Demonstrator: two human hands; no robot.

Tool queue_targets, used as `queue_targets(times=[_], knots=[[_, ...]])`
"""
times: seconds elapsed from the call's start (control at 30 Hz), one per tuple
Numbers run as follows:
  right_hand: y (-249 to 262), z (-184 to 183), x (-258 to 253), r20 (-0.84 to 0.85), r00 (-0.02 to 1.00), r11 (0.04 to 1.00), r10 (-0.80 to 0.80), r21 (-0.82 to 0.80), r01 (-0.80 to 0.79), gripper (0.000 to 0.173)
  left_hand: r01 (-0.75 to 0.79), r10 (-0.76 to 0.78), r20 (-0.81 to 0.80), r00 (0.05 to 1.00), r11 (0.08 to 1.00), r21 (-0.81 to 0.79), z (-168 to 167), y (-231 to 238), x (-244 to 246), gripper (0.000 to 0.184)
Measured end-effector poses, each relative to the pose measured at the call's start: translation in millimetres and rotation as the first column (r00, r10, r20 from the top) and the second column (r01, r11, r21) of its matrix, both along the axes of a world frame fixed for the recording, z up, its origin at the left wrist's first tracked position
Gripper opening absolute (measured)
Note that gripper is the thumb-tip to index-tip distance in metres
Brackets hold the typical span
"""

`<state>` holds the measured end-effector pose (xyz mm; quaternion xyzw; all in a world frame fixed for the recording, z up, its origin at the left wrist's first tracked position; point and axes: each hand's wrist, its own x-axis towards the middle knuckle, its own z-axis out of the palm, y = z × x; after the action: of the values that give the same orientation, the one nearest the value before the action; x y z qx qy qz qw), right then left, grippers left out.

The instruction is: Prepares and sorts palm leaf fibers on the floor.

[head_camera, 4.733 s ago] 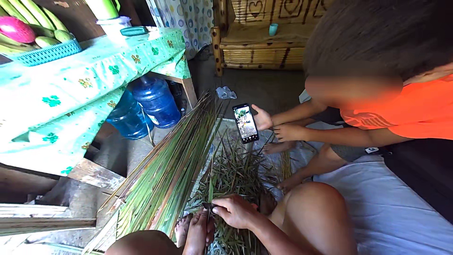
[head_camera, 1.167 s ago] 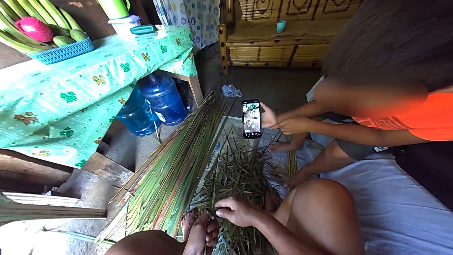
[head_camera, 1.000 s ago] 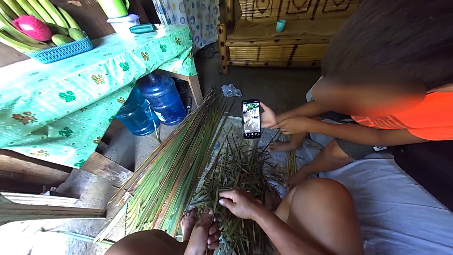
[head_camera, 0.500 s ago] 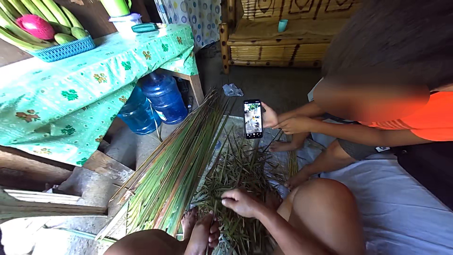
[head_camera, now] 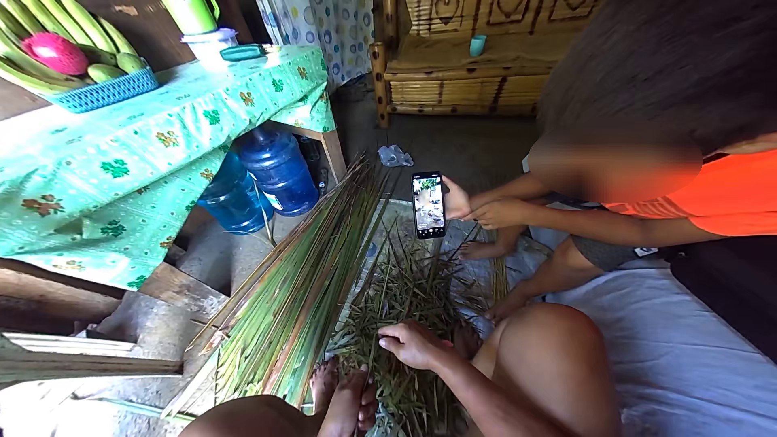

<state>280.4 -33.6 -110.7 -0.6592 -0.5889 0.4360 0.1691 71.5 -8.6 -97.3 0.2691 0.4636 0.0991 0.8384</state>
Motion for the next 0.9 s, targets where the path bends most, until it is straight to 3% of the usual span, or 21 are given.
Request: queue_targets(times=[0.27,0.5,0.7,0.9], knots=[[7,-4,19,0.022,0.984,0.981,-0.177,-0.073,0.178,0.042,0.021,-0.022,-0.054,0.998,1.000,-0.010,1,-3,-3,0.037],[4,-10,4,0.043,0.998,0.992,-0.050,-0.112,0.054,0.041,-0.027,0.030,-0.109,0.994,0.999,0.030,-2,3,-1,0.038],[3,-5,5,0.054,0.997,0.993,-0.048,-0.101,0.054,0.041,-0.024,0.028,-0.101,0.995,0.999,0.036,-3,5,0,0.037],[2,-1,1,-0.139,0.985,0.991,-0.103,-0.096,0.090,0.038,-0.019,0.024,-0.109,0.994,0.999,0.049,-5,5,2,0.039]])
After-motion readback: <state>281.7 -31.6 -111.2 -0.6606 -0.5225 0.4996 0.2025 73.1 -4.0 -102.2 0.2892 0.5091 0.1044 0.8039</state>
